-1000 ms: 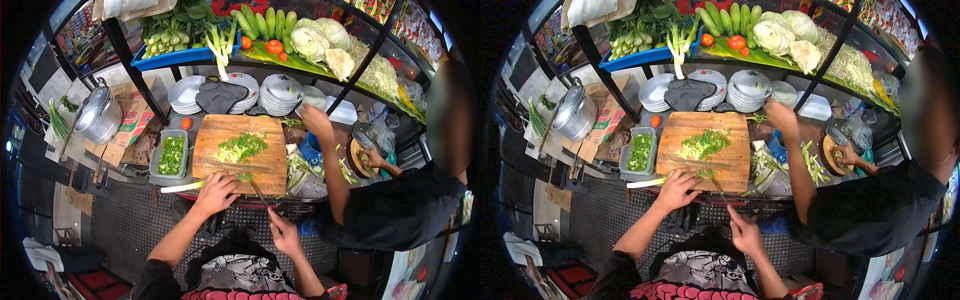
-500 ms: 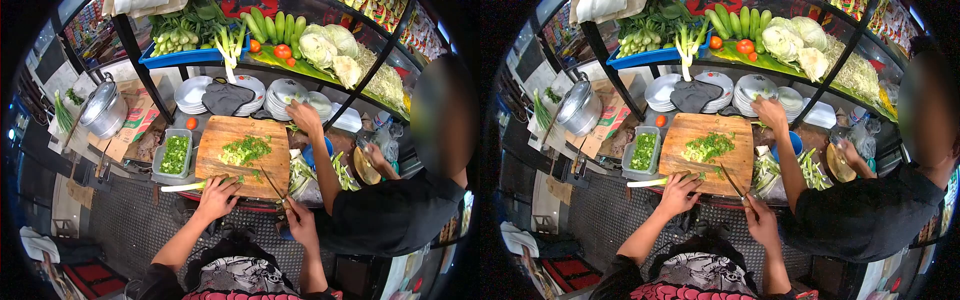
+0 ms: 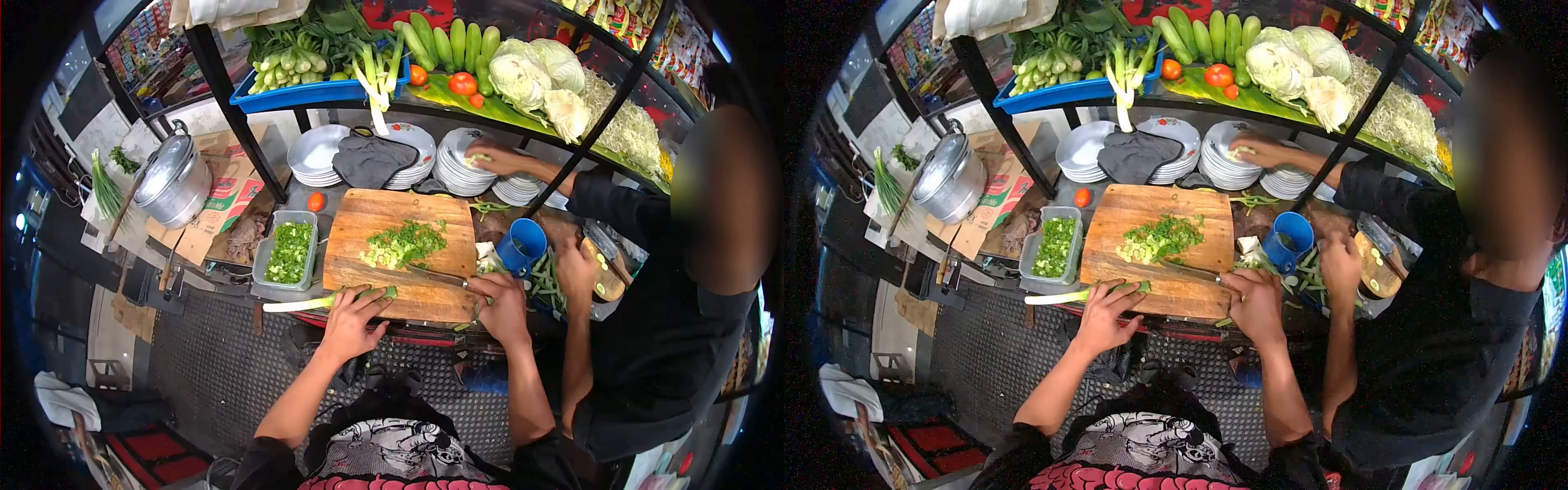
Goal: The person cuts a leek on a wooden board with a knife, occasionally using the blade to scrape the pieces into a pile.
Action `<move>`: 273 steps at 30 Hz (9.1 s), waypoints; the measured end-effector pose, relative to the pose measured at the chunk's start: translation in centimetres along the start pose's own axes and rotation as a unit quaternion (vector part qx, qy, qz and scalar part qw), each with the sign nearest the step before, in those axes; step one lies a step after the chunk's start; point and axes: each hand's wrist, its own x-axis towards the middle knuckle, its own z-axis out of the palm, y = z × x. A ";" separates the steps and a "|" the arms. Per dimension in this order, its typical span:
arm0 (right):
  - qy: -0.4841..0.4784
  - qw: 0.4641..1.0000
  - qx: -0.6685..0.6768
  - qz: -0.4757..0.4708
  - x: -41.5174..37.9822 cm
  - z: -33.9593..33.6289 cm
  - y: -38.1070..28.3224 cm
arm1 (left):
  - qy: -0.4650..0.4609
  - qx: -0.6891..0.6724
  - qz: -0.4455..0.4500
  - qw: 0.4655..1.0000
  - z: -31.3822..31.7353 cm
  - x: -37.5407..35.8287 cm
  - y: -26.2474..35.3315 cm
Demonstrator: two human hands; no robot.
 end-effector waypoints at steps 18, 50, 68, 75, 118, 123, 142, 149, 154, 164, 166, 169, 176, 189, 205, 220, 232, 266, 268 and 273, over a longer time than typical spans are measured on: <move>-0.005 0.999 0.032 0.040 -0.7 1.7 -0.7 | 0.004 0.001 -0.003 1.000 0.4 0.1 0.1; -0.128 0.972 0.132 0.146 -11.8 4.8 -11.0 | -0.091 0.006 0.064 0.994 0.1 2.5 -0.4; -0.127 0.974 0.090 0.162 -11.5 5.8 -11.7 | -0.093 0.029 0.085 0.992 0.3 2.5 -1.0; -0.155 0.971 0.050 0.173 -9.4 6.6 -12.6 | -0.101 0.048 0.092 0.989 -0.1 2.5 -0.8; -0.089 0.966 0.157 0.187 -16.1 3.3 -14.5 | -0.086 0.001 0.072 0.994 0.7 2.2 -1.3; -0.085 0.970 0.142 0.178 -14.3 6.6 -13.2 | -0.075 -0.010 0.072 0.995 0.9 2.0 -1.8; -0.106 0.974 0.088 0.178 -10.3 7.4 -13.8 | -0.057 0.014 0.097 0.994 0.9 2.0 -1.8; -0.102 0.979 0.108 0.140 -16.4 5.4 -13.2 | -0.052 0.018 0.104 0.993 1.0 1.8 -2.0; -0.082 0.966 0.154 0.193 -15.9 4.9 -12.3 | -0.055 -0.004 0.086 0.995 0.3 2.3 -1.3; -0.059 0.965 0.188 0.171 -14.4 5.4 -12.6 | 0.059 -0.076 -0.024 0.995 1.7 3.1 0.0; -0.051 0.965 0.187 0.177 -14.4 5.4 -12.6 | 0.079 -0.094 -0.036 0.992 1.9 3.3 0.1; -0.046 0.969 0.175 0.171 -14.3 5.4 -12.5 | 0.089 -0.096 -0.052 0.990 2.3 3.0 -0.1; -0.052 0.965 0.188 0.174 -13.7 6.4 -13.0 | 0.115 -0.064 -0.072 0.989 2.7 3.3 0.7; -0.117 0.969 0.131 0.175 -12.3 7.6 -12.6 | 0.096 -0.027 -0.029 0.995 2.4 3.3 0.3; -0.127 0.972 0.113 0.163 -11.1 7.5 -12.6 | -0.082 0.042 0.116 0.989 -0.2 1.6 -1.8; -0.130 0.974 0.088 0.163 -11.9 6.6 -13.0 | -0.098 0.071 0.112 0.986 0.3 1.5 -1.8; -0.098 0.971 0.145 0.165 -12.7 6.7 -12.8 | -0.082 0.056 0.108 0.989 0.3 1.5 -1.8; -0.132 0.969 0.129 0.167 -12.2 7.7 -13.1 | -0.053 0.014 0.103 0.993 0.7 1.3 -2.5; -0.121 0.972 0.124 0.160 -12.1 8.1 -13.0 | -0.051 0.016 0.104 0.993 0.8 1.3 -2.5; -0.120 0.975 0.100 0.158 -11.3 8.1 -13.4 | -0.043 0.006 0.093 0.995 0.5 1.4 -2.3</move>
